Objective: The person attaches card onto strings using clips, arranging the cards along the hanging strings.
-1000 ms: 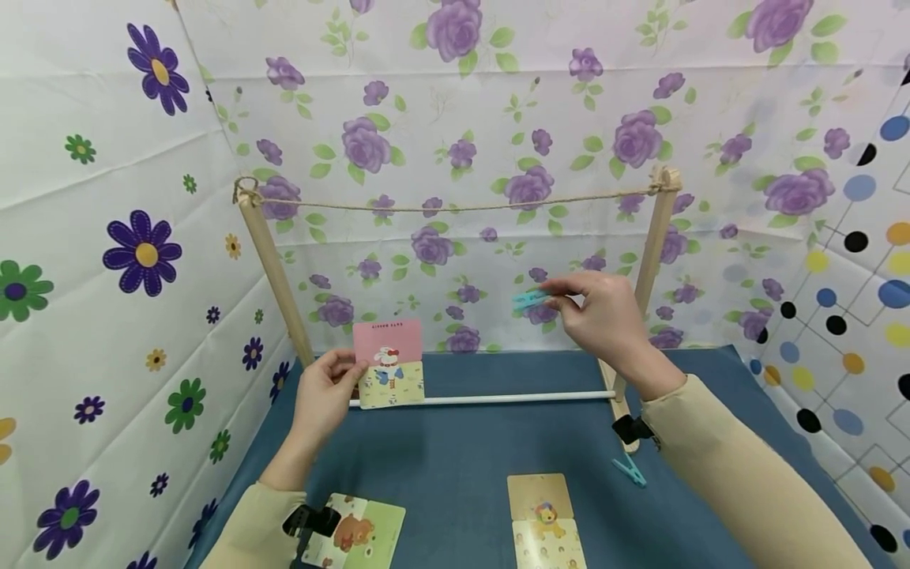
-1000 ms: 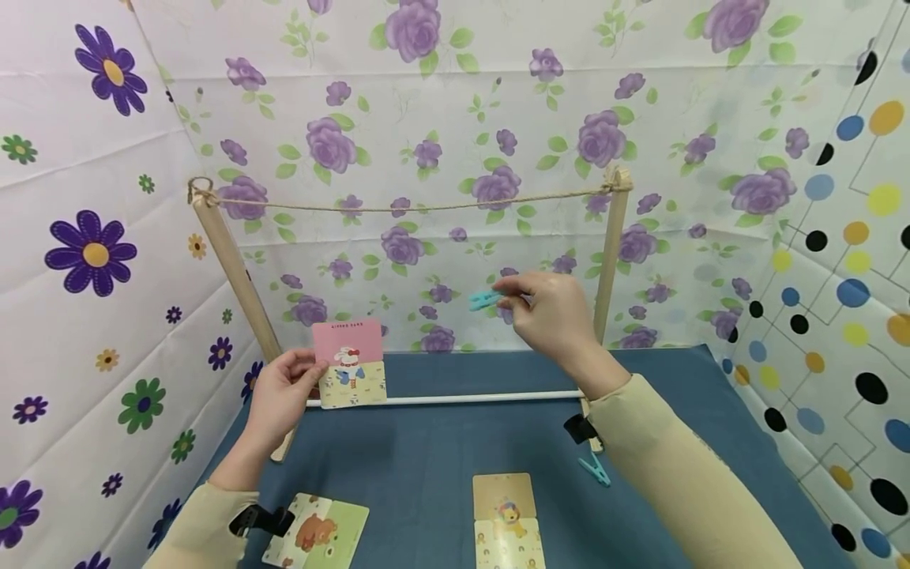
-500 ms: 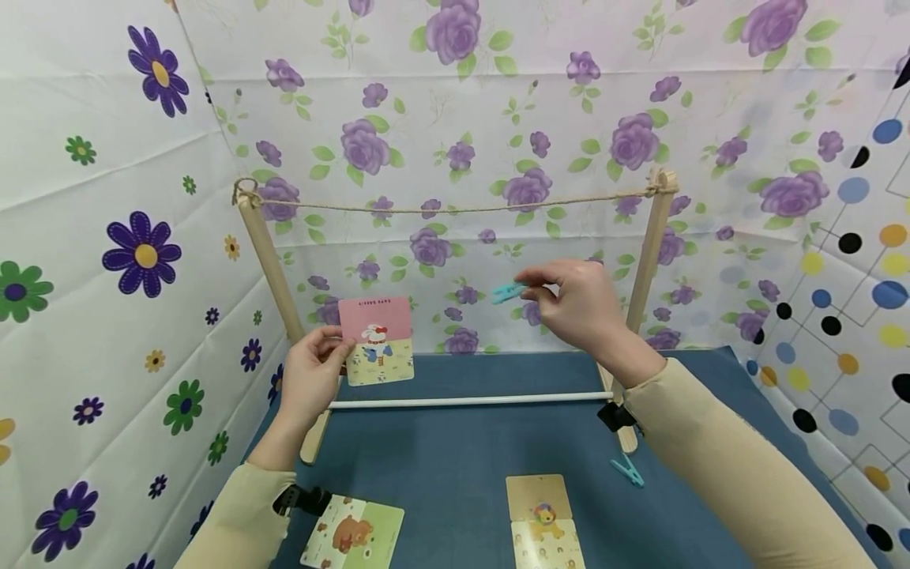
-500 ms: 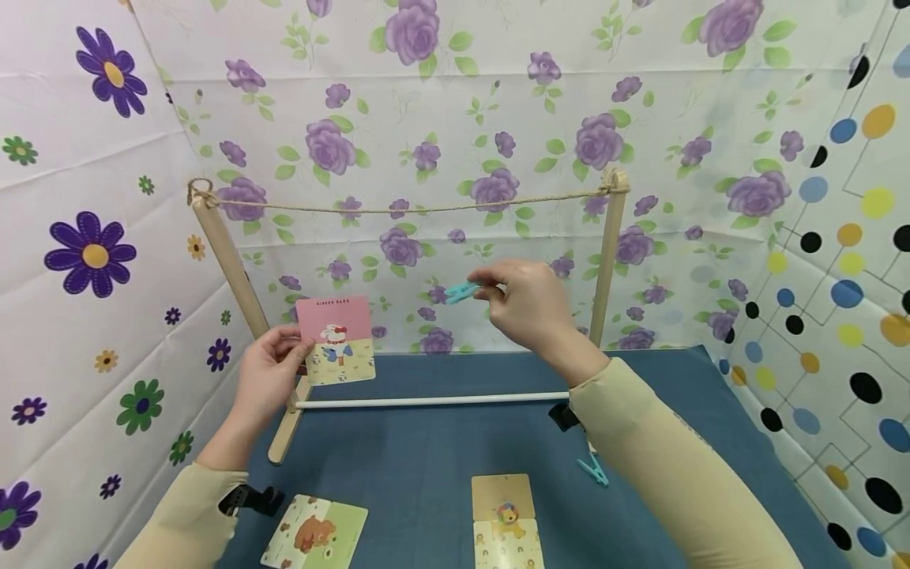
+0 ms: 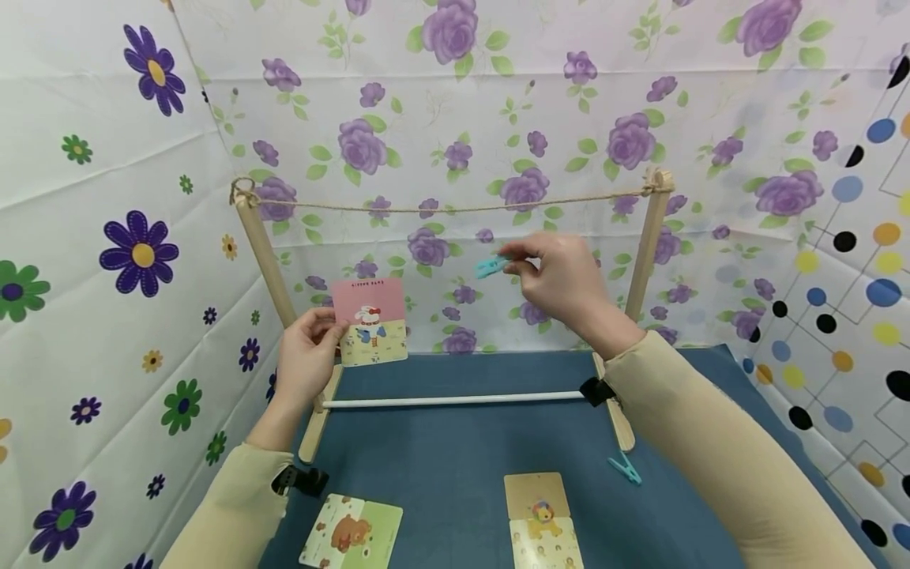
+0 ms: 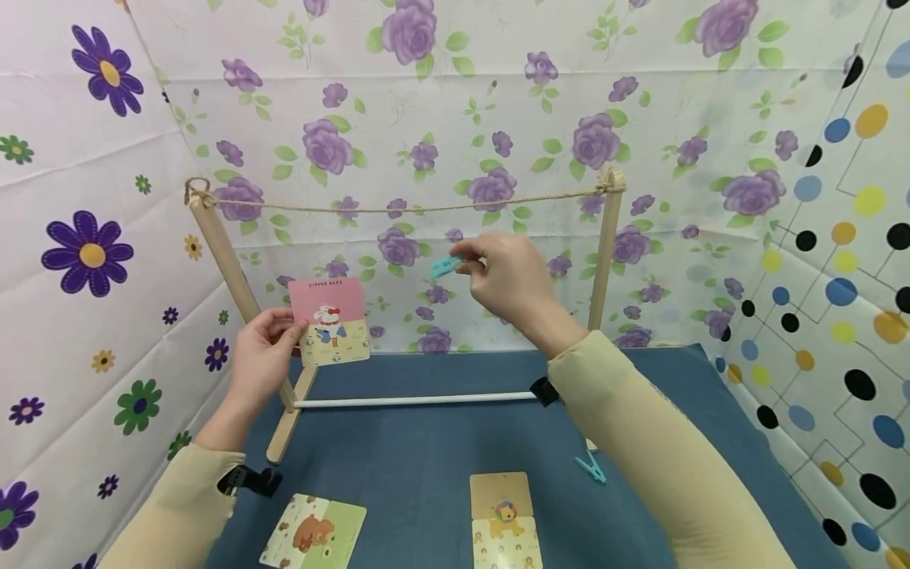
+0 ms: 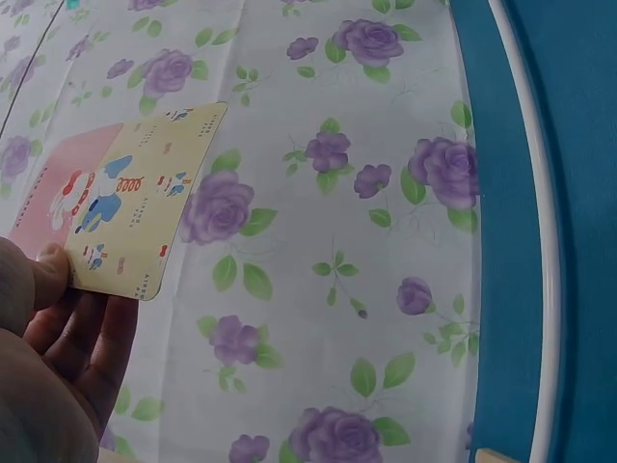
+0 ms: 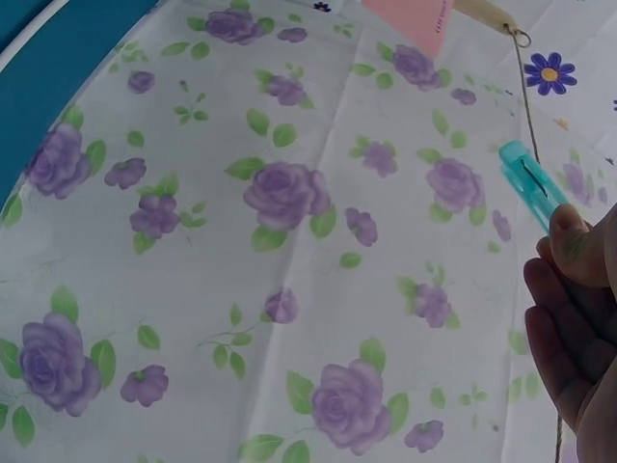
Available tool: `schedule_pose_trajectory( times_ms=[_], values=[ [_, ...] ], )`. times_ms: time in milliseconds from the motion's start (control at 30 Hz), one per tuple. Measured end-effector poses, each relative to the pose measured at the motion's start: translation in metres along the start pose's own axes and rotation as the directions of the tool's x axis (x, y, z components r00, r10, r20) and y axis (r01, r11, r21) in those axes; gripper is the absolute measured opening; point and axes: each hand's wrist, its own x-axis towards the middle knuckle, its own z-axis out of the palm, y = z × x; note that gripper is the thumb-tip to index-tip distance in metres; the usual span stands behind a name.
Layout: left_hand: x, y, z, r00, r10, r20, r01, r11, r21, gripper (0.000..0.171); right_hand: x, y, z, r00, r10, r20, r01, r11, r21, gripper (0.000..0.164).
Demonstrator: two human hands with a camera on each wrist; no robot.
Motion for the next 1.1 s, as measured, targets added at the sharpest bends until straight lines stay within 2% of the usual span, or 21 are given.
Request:
schedule_pose_trajectory(
  times_ms=[233, 433, 667, 767, 933, 1100],
  values=[
    [0.01, 0.003, -0.001, 1.0, -0.01, -0.021, 0.01, 1.0, -0.006, 0.021, 0.029, -0.009, 0.007, 1.0, 0.002, 0.003, -0.002, 1.0, 0.006, 0.016],
    [0.02, 0.004, -0.004, 0.999, -0.006, -0.036, 0.006, 1.0, -0.005, 0.022, 0.054, -0.023, 0.015, 1.0, 0.01, 0.016, -0.011, 0.998, 0.055, 0.022],
    [0.029, 0.015, -0.006, 1.0, -0.011, -0.009, 0.011, 1.0, 0.013, 0.023, 0.076, -0.037, 0.018, 0.989, 0.133, 0.072, -0.142, 0.978, 0.153, 0.027],
    [0.032, 0.019, -0.007, 1.0, -0.016, 0.005, 0.016, 1.0, 0.009, 0.024, 0.086, -0.041, 0.017, 0.984, 0.161, 0.078, -0.171, 0.975, 0.145, 0.027],
    [0.039, 0.024, -0.008, 0.999, -0.028, -0.018, 0.028, 1.0, -0.009, 0.026, 0.103, -0.05, 0.015, 0.979, 0.174, 0.105, -0.185, 0.977, 0.104, 0.028],
    [0.045, 0.028, -0.007, 0.999, -0.025, -0.028, 0.026, 0.999, 0.02, 0.029, 0.12, -0.061, 0.017, 0.972, 0.197, 0.125, -0.207, 0.975, 0.077, 0.033]
  ],
)
